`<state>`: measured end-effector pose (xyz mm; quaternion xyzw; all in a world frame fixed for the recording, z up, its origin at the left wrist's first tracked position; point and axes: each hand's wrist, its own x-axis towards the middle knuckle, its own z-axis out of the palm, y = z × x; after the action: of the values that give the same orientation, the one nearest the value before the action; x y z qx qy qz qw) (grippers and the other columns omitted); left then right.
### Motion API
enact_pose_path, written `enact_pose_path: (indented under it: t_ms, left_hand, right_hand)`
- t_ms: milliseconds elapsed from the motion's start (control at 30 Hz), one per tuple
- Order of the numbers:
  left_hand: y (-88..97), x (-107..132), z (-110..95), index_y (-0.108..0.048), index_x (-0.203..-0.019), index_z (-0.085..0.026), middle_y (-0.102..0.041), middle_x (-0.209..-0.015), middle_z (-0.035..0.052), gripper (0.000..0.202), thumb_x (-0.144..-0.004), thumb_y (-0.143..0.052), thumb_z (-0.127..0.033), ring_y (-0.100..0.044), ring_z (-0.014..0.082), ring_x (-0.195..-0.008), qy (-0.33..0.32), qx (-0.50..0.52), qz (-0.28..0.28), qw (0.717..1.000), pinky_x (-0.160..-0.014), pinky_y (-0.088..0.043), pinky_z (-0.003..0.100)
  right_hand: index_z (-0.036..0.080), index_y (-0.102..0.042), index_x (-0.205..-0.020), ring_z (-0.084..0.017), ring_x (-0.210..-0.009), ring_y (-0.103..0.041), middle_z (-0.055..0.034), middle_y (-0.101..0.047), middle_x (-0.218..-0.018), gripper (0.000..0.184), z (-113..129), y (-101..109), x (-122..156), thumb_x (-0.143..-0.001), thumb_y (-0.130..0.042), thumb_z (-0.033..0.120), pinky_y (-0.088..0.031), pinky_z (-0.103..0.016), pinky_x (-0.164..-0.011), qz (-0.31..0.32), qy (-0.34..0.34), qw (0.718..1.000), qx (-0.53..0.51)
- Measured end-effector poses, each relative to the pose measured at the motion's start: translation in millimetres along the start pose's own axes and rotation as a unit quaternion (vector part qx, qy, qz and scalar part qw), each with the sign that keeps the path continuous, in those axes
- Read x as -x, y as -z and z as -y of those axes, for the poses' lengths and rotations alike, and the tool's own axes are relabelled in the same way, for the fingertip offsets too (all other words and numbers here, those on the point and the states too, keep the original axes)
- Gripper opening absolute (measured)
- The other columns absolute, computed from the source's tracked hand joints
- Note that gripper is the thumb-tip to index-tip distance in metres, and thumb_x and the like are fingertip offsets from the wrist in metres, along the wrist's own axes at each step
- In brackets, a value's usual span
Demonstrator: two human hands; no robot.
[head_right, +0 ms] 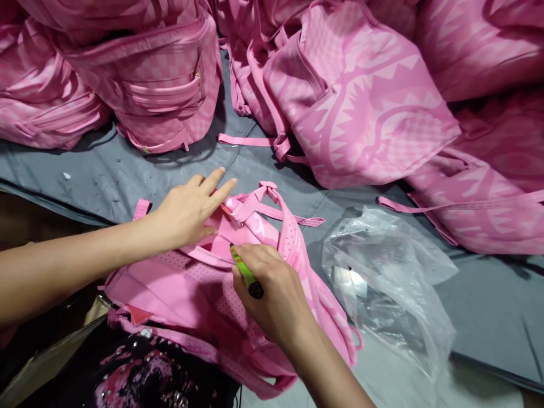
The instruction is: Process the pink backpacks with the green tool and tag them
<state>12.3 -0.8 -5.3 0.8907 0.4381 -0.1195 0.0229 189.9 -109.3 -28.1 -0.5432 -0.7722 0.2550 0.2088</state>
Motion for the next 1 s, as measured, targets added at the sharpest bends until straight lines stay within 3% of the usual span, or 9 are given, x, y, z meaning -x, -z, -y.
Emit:
enact_pose_path:
  t_ms: [200,433,767,900,1000]
  left_hand:
    - [-0.2,-1.9,7.3,-0.015,-0.153,-0.017,-0.018,-0.159,0.0141,0.085,-0.083,-0.061,-0.031,-0.046,0.0306,-0.120,-0.019,0.017,0.010,1.000,-0.086,-0.054,0.039]
    - [-2.4,0.9,10.1,-0.016,-0.152,-0.020,-0.017,-0.159,0.0125,0.089,-0.080,-0.067,-0.034,-0.035,0.0335,-0.132,0.003,0.035,-0.003,0.999,-0.088,-0.055,0.039]
    - [-3.3,1.8,6.5,-0.019,-0.150,-0.017,-0.019,-0.159,0.0128,0.088,-0.079,-0.068,-0.033,-0.038,0.0326,-0.130,0.032,0.037,-0.002,0.999,-0.086,-0.057,0.039]
    - [-5.9,3.1,9.6,-0.019,-0.150,-0.017,-0.020,-0.158,0.0127,0.088,-0.078,-0.068,-0.034,-0.041,0.0332,-0.128,0.040,0.033,-0.017,0.998,-0.084,-0.057,0.039]
    - [-2.5,2.8,13.5,-0.014,-0.152,-0.019,-0.022,-0.158,0.0131,0.091,-0.079,-0.066,-0.031,-0.046,0.0325,-0.124,0.016,0.021,0.011,1.000,-0.081,-0.056,0.038]
  right_hand:
    - [0.018,-0.065,-0.109,-0.021,-0.101,-0.063,-0.0065,-0.070,-0.109,0.023,3.4,1.1,1.9,-0.089,-0.054,0.020,-0.053,-0.036,-0.089,-0.010,-0.014,1.000,-0.015]
    - [0.019,-0.065,-0.107,-0.022,-0.101,-0.064,-0.0066,-0.070,-0.108,0.022,5.8,3.8,3.3,-0.090,-0.052,0.019,-0.052,-0.037,-0.089,-0.005,-0.021,0.999,-0.025]
    - [0.022,-0.067,-0.095,-0.021,-0.089,-0.062,-0.0030,-0.070,-0.092,0.019,-0.6,21.6,-7.7,-0.087,-0.052,0.013,-0.050,-0.035,-0.082,0.074,-0.031,0.997,-0.020]
    - [0.022,-0.065,-0.090,-0.020,-0.087,-0.062,-0.0027,-0.069,-0.089,0.018,-0.6,21.7,-8.5,-0.087,-0.051,0.013,-0.050,-0.034,-0.081,0.074,-0.030,0.997,-0.016]
    - [0.022,-0.066,-0.092,-0.021,-0.088,-0.062,-0.0036,-0.070,-0.091,0.019,-1.0,19.5,-5.1,-0.087,-0.051,0.013,-0.051,-0.035,-0.081,0.053,-0.026,0.998,-0.008]
